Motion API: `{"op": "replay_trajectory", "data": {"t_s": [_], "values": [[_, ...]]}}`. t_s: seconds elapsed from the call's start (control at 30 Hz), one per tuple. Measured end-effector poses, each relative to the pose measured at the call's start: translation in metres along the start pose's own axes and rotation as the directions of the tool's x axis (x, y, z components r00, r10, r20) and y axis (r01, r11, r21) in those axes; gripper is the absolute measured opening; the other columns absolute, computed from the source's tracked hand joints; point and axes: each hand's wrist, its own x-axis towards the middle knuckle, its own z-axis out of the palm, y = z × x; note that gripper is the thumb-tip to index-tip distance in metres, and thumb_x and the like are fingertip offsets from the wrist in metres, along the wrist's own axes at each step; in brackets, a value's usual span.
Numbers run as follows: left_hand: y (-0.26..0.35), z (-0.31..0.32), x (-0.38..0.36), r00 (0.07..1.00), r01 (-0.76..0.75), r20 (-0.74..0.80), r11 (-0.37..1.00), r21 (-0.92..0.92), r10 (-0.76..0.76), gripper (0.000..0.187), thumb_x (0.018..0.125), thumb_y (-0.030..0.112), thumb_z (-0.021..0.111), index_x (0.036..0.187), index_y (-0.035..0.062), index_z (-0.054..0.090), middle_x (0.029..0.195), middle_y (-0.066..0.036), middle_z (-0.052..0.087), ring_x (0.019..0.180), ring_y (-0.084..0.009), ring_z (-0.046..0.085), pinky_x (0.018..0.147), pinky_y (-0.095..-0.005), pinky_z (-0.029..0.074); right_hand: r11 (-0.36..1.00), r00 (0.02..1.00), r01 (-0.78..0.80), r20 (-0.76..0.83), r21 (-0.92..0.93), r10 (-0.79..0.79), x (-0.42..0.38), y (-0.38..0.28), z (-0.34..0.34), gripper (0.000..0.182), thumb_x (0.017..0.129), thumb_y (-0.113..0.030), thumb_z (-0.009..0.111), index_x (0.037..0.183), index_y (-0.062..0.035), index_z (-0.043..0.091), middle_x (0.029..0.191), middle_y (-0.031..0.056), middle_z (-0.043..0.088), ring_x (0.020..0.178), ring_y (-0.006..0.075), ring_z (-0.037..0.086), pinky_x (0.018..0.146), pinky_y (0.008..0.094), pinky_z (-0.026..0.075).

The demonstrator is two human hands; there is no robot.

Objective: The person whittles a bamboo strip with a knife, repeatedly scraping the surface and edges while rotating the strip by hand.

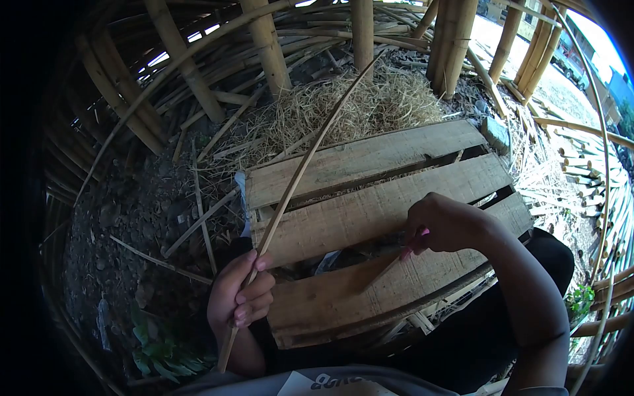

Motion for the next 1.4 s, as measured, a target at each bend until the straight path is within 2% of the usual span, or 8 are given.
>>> {"op": "replay_trajectory", "data": {"t_s": [0.13, 0.23, 0.5, 0.7, 0.9, 1.13, 1.3, 1.4], "values": [[-0.001, 0.000, 0.001, 1.000, -0.003, 0.025, 1.000, -0.009, 0.004, 0.027, 0.105, 0.031, 0.030, 0.094, 0.0096, 0.041, 0.049, 0.005, 0.033, 0.030, -0.0047, 0.032, 0.026, -0.0180, 0.030, 0.998, 0.964, 0.034, -0.264, 0.051, -0.020, 0.003, -0.013, -0.006, 0.018, 0.075, -0.004, 0.075, 0.093, -0.0073, 0.074, 0.082, 0.0079, 0.067, 0.076, 0.0187, 0.066, 0.069, 0.0296, 0.053], [0.000, 0.001, 0.001, 1.000, -0.009, 0.027, 1.000, 0.006, 0.009, 0.027, 0.105, 0.031, 0.030, 0.094, 0.0094, 0.042, 0.049, 0.005, 0.033, 0.030, -0.0046, 0.032, 0.026, -0.0180, 0.030, 0.950, 0.963, 0.266, -0.010, 0.161, -0.268, 0.003, -0.013, 0.001, 0.019, 0.075, -0.005, 0.074, 0.094, -0.0075, 0.074, 0.083, 0.0086, 0.067, 0.078, 0.0195, 0.066, 0.070, 0.0307, 0.053], [0.000, 0.001, 0.000, 1.000, -0.012, 0.010, 1.000, -0.003, 0.012, 0.027, 0.105, 0.031, 0.030, 0.095, 0.0096, 0.042, 0.049, 0.005, 0.033, 0.030, -0.0047, 0.033, 0.027, -0.0177, 0.030, 0.997, 0.953, 0.037, -0.301, 0.065, -0.016, 0.010, -0.016, 0.008, 0.020, 0.076, -0.004, 0.074, 0.095, -0.0090, 0.074, 0.082, 0.0083, 0.067, 0.079, 0.0222, 0.067, 0.073, 0.0318, 0.054], [0.000, 0.000, 0.000, 1.000, -0.014, 0.017, 1.000, 0.000, 0.014, 0.027, 0.105, 0.031, 0.030, 0.094, 0.0100, 0.042, 0.048, 0.005, 0.033, 0.030, -0.0047, 0.033, 0.027, -0.0177, 0.031, 0.992, 0.978, 0.046, 0.196, 0.120, -0.069, -0.011, 0.004, -0.023, 0.015, 0.075, -0.010, 0.078, 0.090, -0.0110, 0.075, 0.085, 0.0057, 0.070, 0.078, 0.0165, 0.067, 0.070, 0.0292, 0.053], [-0.001, 0.001, 0.001, 1.000, -0.008, 0.014, 1.000, 0.012, 0.007, 0.027, 0.105, 0.032, 0.030, 0.094, 0.0096, 0.042, 0.048, 0.005, 0.033, 0.030, -0.0045, 0.032, 0.027, -0.0177, 0.030, 0.995, 0.952, -0.095, -0.296, -0.040, 0.080, -0.007, 0.011, -0.020, 0.018, 0.074, -0.013, 0.079, 0.091, -0.0120, 0.075, 0.083, 0.0039, 0.069, 0.076, 0.0157, 0.066, 0.069, 0.0290, 0.052], [-0.001, 0.002, 0.001, 1.000, -0.009, 0.010, 1.000, 0.012, 0.008, 0.028, 0.105, 0.032, 0.030, 0.094, 0.0095, 0.042, 0.048, 0.005, 0.032, 0.030, -0.0045, 0.032, 0.026, -0.0180, 0.030, 0.991, 0.984, 0.076, 0.152, 0.114, -0.093, 0.004, -0.024, 0.013, 0.016, 0.077, -0.007, 0.075, 0.093, -0.0106, 0.075, 0.083, 0.0070, 0.069, 0.076, 0.0179, 0.066, 0.069, 0.0313, 0.053], [-0.002, -0.001, 0.001, 1.000, -0.014, 0.022, 1.000, -0.004, 0.014, 0.028, 0.105, 0.030, 0.027, 0.095, 0.0093, 0.043, 0.049, 0.005, 0.033, 0.030, -0.0049, 0.035, 0.026, -0.0180, 0.030, 0.995, 0.923, 0.030, -0.384, 0.099, 0.010, 0.012, -0.020, 0.011, 0.009, 0.077, -0.005, 0.074, 0.086, -0.0057, 0.073, 0.081, 0.0088, 0.069, 0.075, 0.0210, 0.067, 0.069, 0.0324, 0.053], [0.000, 0.001, 0.001, 0.999, -0.018, 0.026, 1.000, -0.008, 0.018, 0.028, 0.105, 0.030, 0.027, 0.095, 0.0096, 0.043, 0.049, 0.005, 0.033, 0.030, -0.0050, 0.035, 0.026, -0.0180, 0.030, 0.979, 0.975, 0.137, -0.193, 0.152, -0.107, 0.011, -0.023, 0.012, 0.012, 0.076, -0.006, 0.075, 0.087, -0.0043, 0.072, 0.081, 0.0096, 0.069, 0.076, 0.0223, 0.067, 0.069, 0.0329, 0.053]]}}
